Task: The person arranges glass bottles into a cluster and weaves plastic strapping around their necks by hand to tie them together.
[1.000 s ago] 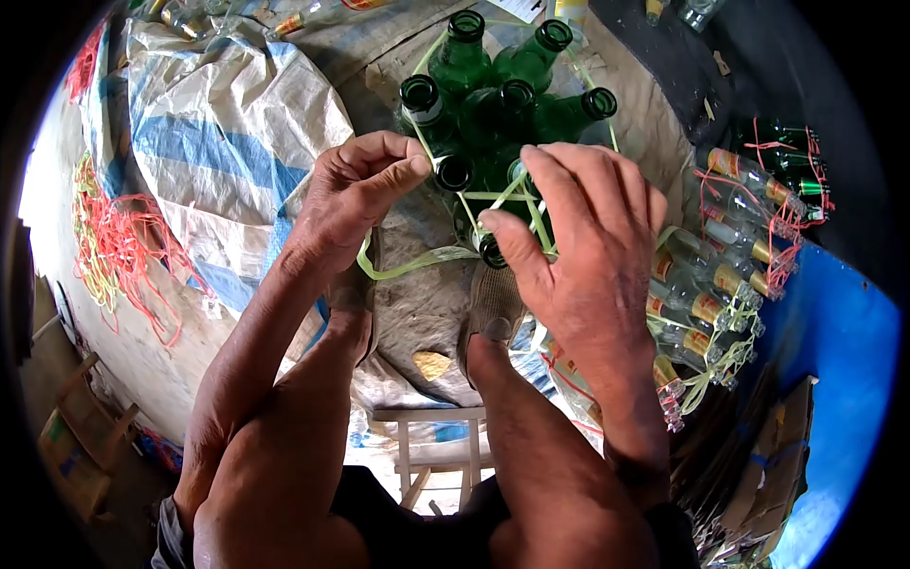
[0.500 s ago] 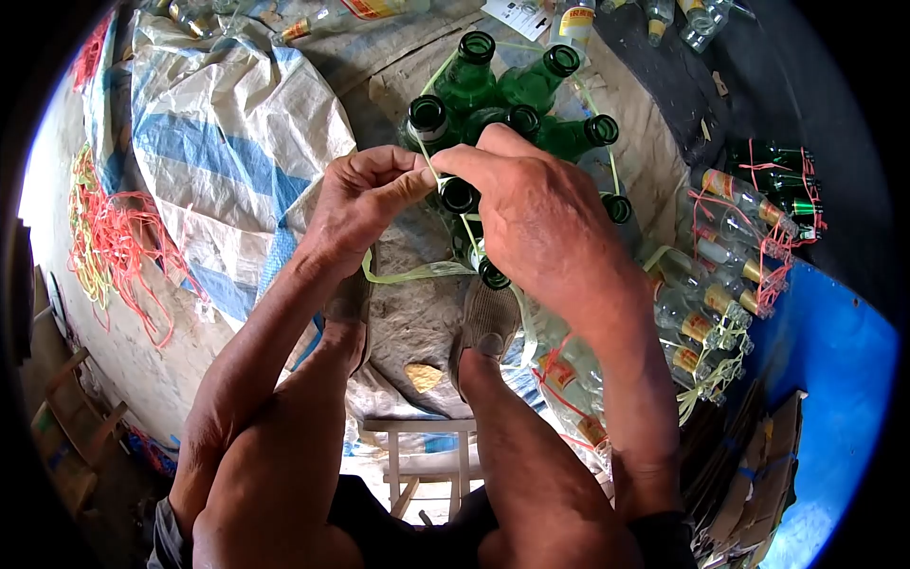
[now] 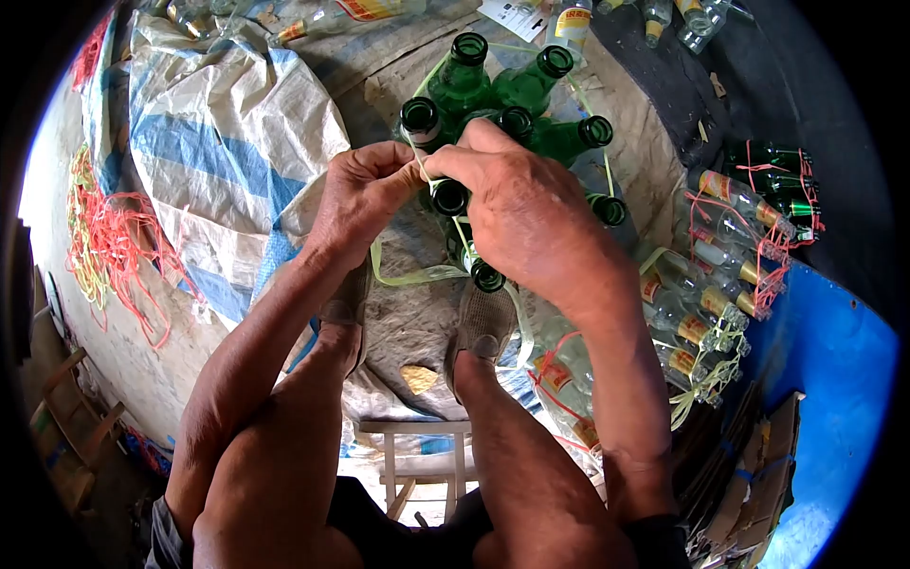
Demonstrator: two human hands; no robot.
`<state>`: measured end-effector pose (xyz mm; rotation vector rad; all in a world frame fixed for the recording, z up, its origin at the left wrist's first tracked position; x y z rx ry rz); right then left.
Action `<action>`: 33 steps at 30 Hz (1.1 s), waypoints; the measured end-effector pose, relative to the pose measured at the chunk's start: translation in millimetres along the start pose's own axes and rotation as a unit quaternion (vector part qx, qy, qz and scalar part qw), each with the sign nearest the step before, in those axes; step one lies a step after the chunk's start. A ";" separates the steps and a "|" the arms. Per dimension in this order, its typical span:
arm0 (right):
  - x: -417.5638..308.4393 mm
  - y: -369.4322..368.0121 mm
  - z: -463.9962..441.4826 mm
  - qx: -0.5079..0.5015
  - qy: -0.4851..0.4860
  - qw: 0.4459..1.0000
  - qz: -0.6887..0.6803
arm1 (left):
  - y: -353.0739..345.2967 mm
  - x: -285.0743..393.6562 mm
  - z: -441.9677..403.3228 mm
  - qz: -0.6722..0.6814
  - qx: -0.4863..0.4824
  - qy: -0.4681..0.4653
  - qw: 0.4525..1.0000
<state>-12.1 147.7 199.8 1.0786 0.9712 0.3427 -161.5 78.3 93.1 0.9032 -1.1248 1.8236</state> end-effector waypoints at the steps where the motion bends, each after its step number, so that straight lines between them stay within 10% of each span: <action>1: -2.6 0.8 0.1 0.002 -0.002 1.000 0.031 | 0.2 -0.8 -0.2 -0.009 0.007 0.000 1.000; 33: -3.8 58.1 6.3 0.066 -0.026 0.967 0.244 | -14.3 26.7 9.0 -0.071 -0.066 -0.066 0.993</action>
Point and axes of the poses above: each hand's wrist, its own z-axis away from the middle knuckle, its own y-axis out of the back of the hand, x = y × z, the point moved 5 cm from there along -z, towards the middle knuckle, and after that the axes turned 12 degrees about z, right-handed, at the moved point
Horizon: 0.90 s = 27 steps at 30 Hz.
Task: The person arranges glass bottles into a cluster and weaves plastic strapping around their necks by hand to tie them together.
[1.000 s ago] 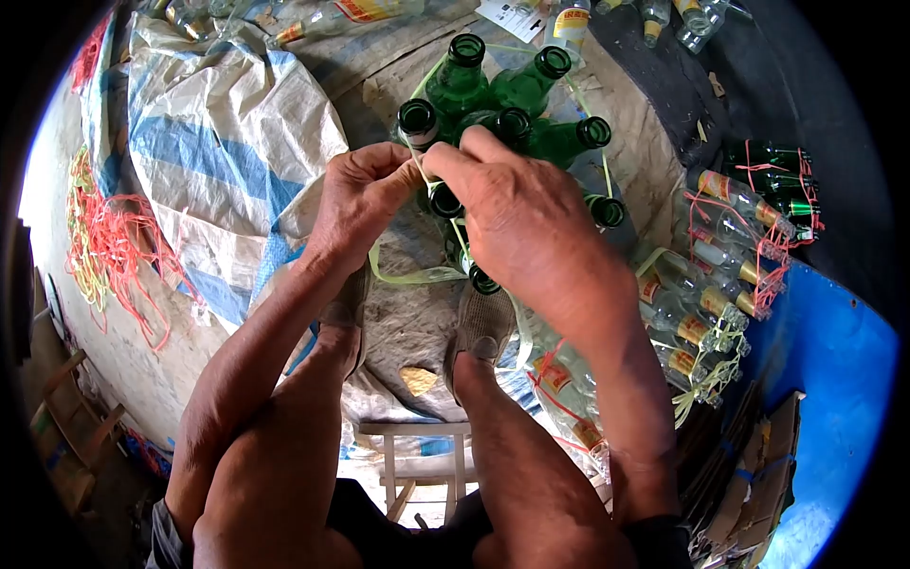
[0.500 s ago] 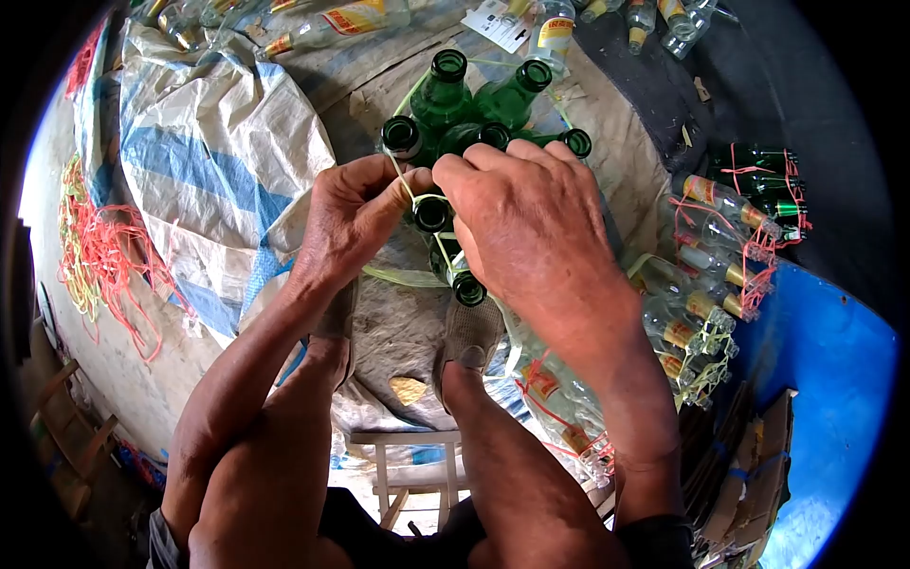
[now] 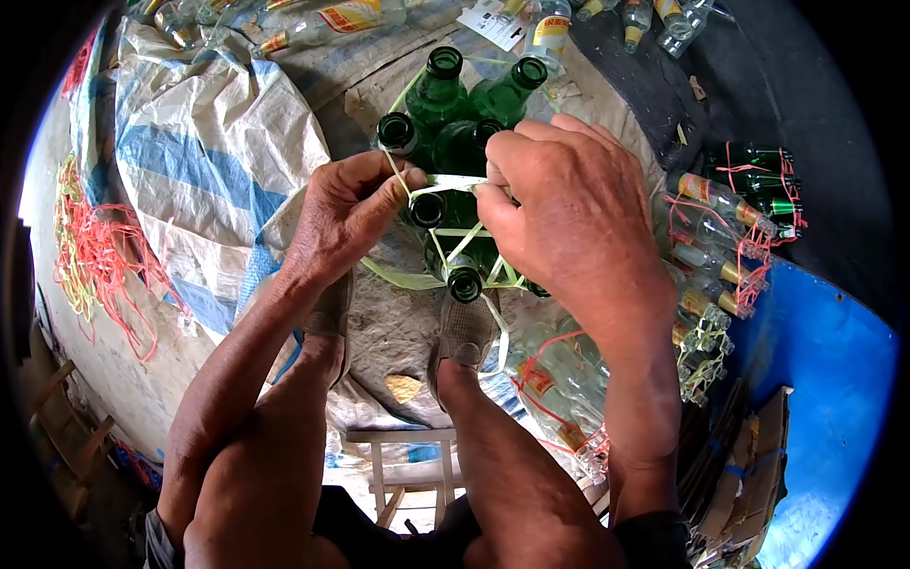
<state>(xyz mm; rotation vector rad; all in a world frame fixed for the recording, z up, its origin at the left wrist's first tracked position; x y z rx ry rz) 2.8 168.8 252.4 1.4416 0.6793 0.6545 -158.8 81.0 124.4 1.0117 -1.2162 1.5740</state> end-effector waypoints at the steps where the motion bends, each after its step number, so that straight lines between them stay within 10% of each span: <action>1: 0.6 1.0 0.0 0.003 0.000 1.000 0.003 | 0.2 -0.1 0.0 0.002 -0.003 -0.001 1.000; 27: 26.7 0.3 -21.1 0.052 -0.004 0.999 -0.013 | -6.5 4.2 2.6 -0.010 -0.005 0.006 1.000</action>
Point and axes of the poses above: each hand's wrist, its own z-axis away from the middle knuckle, its own y-axis out of the back of the hand, x = y × z, the point moved 5 cm from there along -z, towards the middle knuckle, and after that the axes turned 12 degrees about z, right-handed, at the moved point
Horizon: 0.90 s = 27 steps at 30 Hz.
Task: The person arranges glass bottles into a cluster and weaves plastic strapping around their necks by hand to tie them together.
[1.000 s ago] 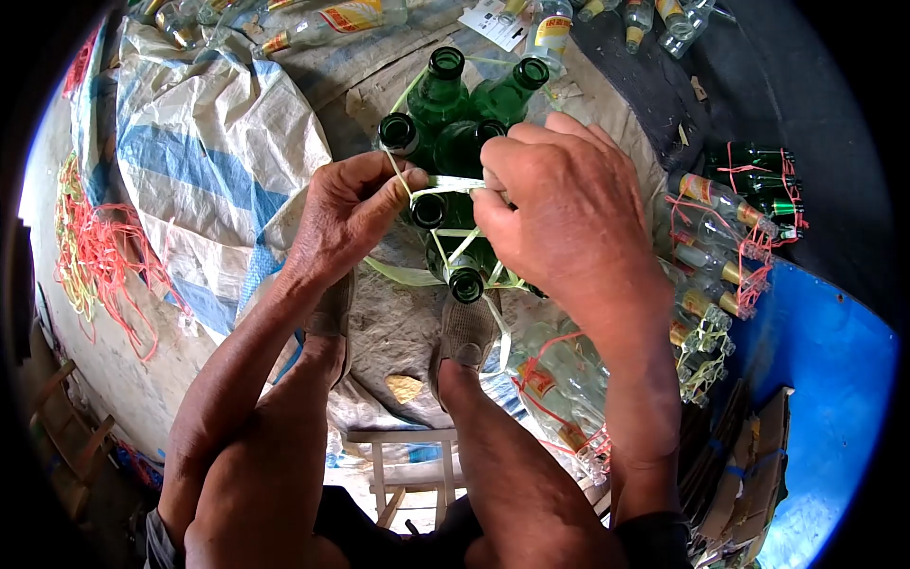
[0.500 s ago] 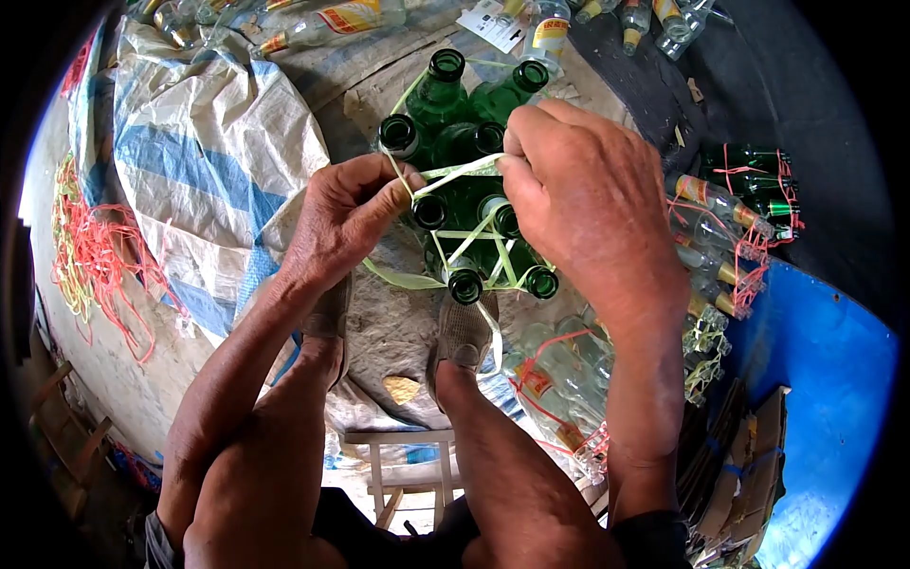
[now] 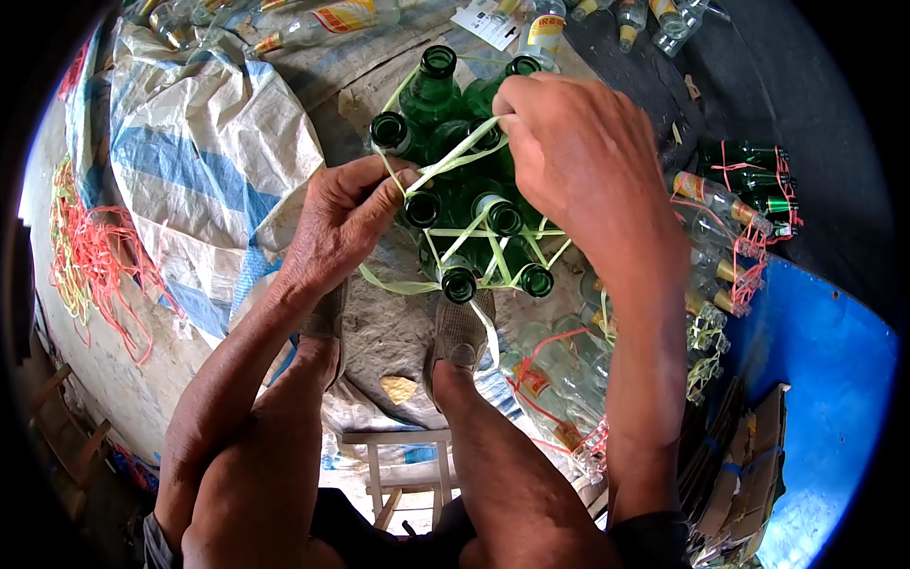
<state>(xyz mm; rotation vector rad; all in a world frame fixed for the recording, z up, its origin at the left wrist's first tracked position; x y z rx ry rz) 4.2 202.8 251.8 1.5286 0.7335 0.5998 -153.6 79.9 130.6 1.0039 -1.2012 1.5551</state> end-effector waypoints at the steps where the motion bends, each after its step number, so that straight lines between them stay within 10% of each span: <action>1: 1.3 -2.0 -2.0 0.005 0.004 1.000 0.003 | -0.5 -0.9 -0.1 0.001 -0.001 -0.002 1.000; 17: 18.0 -28.9 -14.0 -0.062 0.002 0.996 -0.072 | 9.1 1.1 0.3 -0.017 0.022 0.012 1.000; 22: 9.6 -23.4 -15.7 -0.204 -0.127 0.967 -0.089 | 11.6 7.2 1.2 -0.046 0.026 -0.007 0.999; 27: 11.6 -25.5 -4.3 -0.113 -0.060 0.988 -0.087 | 19.6 12.0 3.2 -0.067 0.067 -0.018 0.995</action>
Point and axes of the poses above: each hand's wrist, its own z-axis away from the middle knuckle, its own y-axis out of the back of the hand, x = y × z, the point moved 5 cm from there along -z, towards the middle knuckle, and after that the axes turned 12 degrees about z, right-handed, at the moved point
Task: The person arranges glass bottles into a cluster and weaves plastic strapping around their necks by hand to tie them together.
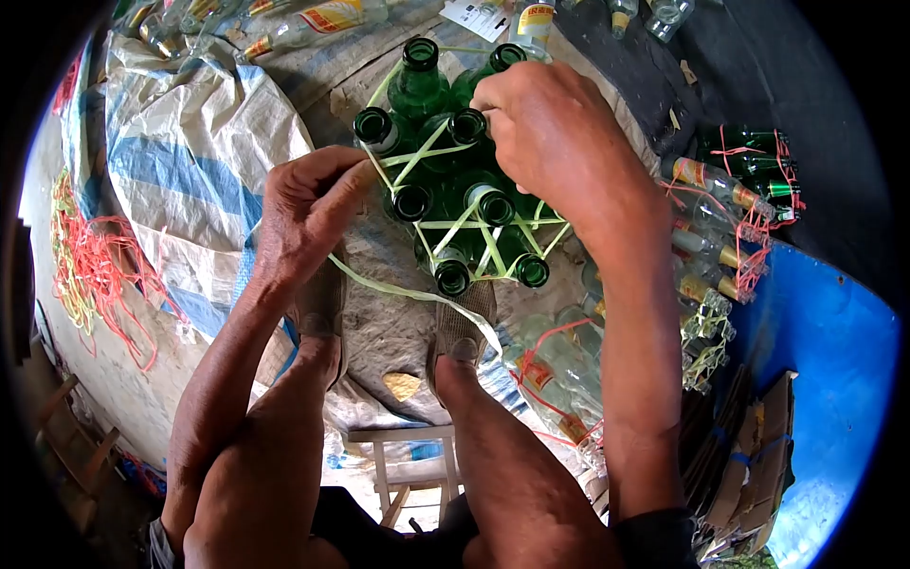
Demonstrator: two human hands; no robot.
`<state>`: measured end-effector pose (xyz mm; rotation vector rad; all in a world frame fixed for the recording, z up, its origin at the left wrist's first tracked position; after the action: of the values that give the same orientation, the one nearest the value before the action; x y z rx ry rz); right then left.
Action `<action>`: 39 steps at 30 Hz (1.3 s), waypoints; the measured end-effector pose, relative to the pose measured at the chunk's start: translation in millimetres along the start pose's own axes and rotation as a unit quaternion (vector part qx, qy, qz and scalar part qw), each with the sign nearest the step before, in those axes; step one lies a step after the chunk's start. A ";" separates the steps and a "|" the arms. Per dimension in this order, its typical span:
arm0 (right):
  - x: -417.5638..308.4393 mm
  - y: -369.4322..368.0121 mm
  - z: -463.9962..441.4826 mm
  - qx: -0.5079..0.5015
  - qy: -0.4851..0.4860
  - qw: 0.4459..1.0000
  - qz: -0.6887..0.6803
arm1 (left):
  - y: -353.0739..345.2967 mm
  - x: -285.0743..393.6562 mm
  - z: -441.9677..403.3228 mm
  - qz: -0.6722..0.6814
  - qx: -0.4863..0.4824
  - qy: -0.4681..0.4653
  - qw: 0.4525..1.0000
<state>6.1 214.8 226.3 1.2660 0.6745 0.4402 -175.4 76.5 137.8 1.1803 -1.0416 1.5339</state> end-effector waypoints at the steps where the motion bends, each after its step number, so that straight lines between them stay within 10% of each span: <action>1: 2.1 -1.5 4.1 0.035 0.014 0.999 0.003 | 1.9 3.1 0.5 -0.001 0.000 0.010 1.000; 39: -2.2 -41.0 150.9 0.124 -0.120 0.983 -0.066 | 15.9 47.0 -18.2 -0.271 -0.080 -0.139 0.949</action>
<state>104.5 94.3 209.9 1.4713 0.6161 0.0921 -200.7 97.9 178.9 1.4460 -0.8983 0.8562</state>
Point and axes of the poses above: each hand's wrist, its own z-axis away from the middle knuckle, its own y-axis out of the back of the hand, x = y × z, the point moved 5 cm from there along -z, towards the middle knuckle, and after that the axes turned 12 degrees about z, right-handed, at the moved point
